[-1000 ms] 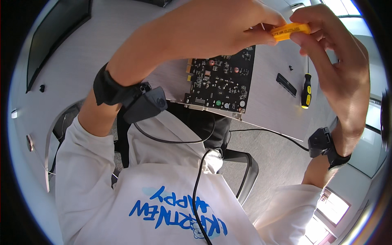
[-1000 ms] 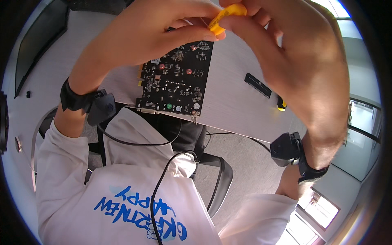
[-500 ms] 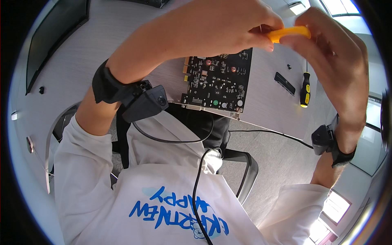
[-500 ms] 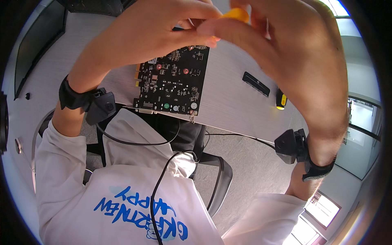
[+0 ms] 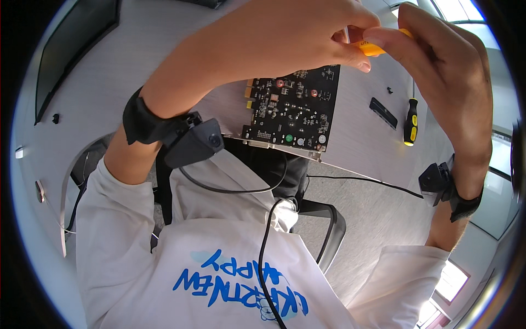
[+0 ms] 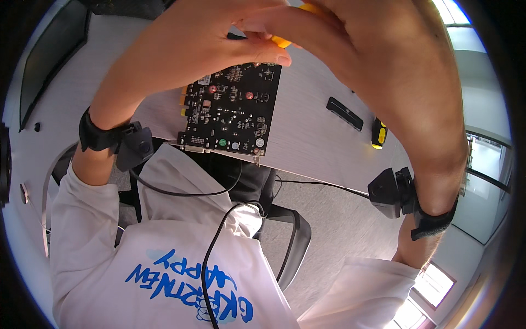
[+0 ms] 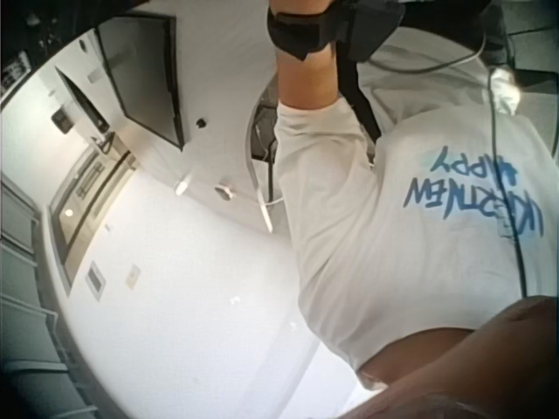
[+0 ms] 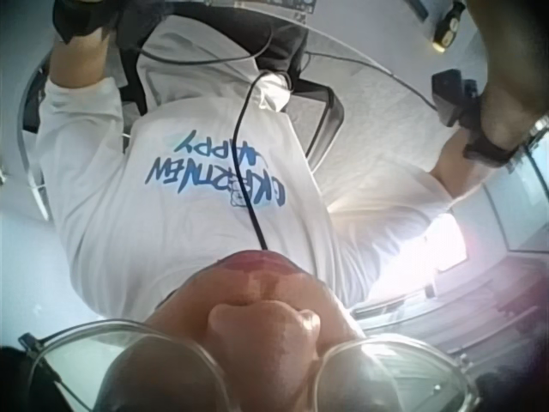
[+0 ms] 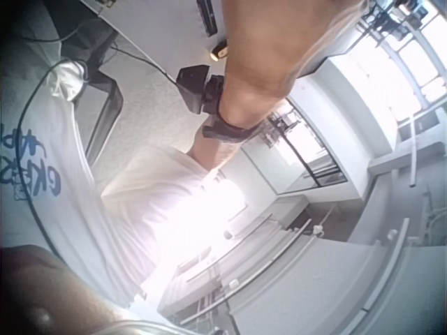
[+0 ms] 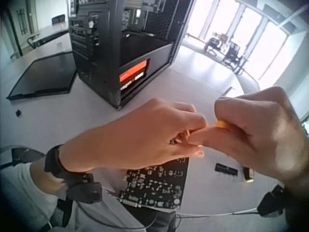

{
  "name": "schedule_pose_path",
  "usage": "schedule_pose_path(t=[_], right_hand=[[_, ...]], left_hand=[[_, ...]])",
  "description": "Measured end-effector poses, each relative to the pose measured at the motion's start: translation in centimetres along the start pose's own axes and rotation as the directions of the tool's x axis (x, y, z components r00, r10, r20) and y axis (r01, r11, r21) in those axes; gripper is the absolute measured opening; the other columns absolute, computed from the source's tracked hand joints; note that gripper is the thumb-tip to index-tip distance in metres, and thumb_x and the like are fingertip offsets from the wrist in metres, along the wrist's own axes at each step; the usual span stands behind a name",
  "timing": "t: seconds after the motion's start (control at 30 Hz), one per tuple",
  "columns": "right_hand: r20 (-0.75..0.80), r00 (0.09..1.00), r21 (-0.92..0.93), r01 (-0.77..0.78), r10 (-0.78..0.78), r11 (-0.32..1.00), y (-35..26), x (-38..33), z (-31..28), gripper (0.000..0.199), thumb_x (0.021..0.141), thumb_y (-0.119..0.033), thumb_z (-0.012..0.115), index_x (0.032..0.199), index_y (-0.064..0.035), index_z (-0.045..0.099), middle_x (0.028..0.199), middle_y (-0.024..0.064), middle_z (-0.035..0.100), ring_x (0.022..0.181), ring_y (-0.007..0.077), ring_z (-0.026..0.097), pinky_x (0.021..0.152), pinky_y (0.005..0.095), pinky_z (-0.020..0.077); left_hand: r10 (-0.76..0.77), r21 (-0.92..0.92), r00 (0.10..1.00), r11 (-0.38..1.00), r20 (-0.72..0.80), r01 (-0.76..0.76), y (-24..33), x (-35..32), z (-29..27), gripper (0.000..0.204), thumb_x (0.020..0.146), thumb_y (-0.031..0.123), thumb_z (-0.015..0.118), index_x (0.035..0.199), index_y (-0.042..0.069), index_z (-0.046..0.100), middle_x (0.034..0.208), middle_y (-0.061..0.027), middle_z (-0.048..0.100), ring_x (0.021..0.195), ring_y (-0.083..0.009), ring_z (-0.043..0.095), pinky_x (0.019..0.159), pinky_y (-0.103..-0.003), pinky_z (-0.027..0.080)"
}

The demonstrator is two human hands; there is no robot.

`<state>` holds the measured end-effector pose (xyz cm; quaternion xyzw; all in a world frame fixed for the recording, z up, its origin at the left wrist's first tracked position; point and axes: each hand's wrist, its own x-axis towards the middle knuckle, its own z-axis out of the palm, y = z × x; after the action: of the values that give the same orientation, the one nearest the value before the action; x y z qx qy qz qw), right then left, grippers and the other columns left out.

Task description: The person places small metal standoffs onto a graphics card and then uses a yellow screwdriver to fasten them into place. The person then picks up a metal bracket and positions it over the card.

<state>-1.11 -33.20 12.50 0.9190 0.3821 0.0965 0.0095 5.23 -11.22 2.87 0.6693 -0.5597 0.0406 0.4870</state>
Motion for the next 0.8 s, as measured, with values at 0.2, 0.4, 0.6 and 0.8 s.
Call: schedule_pose_path(t=[0.2, 0.4, 0.6, 0.8], right_hand=[[-0.015, 1.000, 0.001, 0.019, -0.019, 1.000, -0.3, 0.0, 0.1, 0.019, 0.092, -0.013, 0.078, 0.107, -0.0015, 0.072, 0.079, 0.0043, 0.065, 0.058, 0.0089, 0.050, 0.052, 0.0258, 0.0373], [-0.011, 1.000, 0.001, 0.003, -0.003, 1.000, 0.0, -0.2, -0.4, 0.020, 0.092, -0.013, 0.078, 0.107, -0.0017, 0.072, 0.079, 0.0046, 0.065, 0.059, 0.0093, 0.050, 0.052, 0.0257, 0.0379], [0.009, 1.000, 0.002, -0.013, 0.013, 1.000, 0.1, -0.1, -0.3, 0.020, 0.092, -0.013, 0.078, 0.108, -0.0019, 0.072, 0.080, 0.0050, 0.065, 0.059, 0.0098, 0.051, 0.052, 0.0257, 0.0384], [0.023, 1.000, 0.001, -0.019, 0.019, 1.000, -0.1, 0.1, 0.1, 0.020, 0.092, -0.013, 0.078, 0.108, -0.0022, 0.072, 0.081, 0.0053, 0.065, 0.060, 0.0102, 0.051, 0.053, 0.0257, 0.0390]], left_hand=[[-0.039, -0.008, 0.999, 0.999, 0.016, 0.039, -1.2, 0.2, 0.3, 0.023, 0.093, 0.013, 0.078, 0.108, -0.003, 0.071, 0.088, -0.0164, 0.071, 0.068, -0.0285, 0.070, 0.065, -0.036, 0.054], [0.028, -0.159, 0.999, 0.987, -0.041, -0.034, -1.2, -0.2, 0.3, 0.028, 0.094, 0.013, 0.077, 0.116, -0.003, 0.072, 0.093, -0.0181, 0.074, 0.077, -0.0286, 0.075, 0.071, -0.033, 0.058], [0.003, -0.162, 1.000, 0.987, -0.018, -0.006, 0.0, 0.1, -0.6, 0.024, 0.095, 0.013, 0.076, 0.113, -0.003, 0.072, 0.087, -0.0158, 0.072, 0.081, -0.0275, 0.074, 0.071, -0.033, 0.057], [-0.131, 0.028, 0.988, 0.991, 0.078, 0.129, 1.1, 0.7, -0.9, 0.025, 0.096, 0.021, 0.075, 0.104, -0.003, 0.073, 0.081, -0.0142, 0.069, 0.077, -0.0259, 0.070, 0.066, -0.036, 0.053]])
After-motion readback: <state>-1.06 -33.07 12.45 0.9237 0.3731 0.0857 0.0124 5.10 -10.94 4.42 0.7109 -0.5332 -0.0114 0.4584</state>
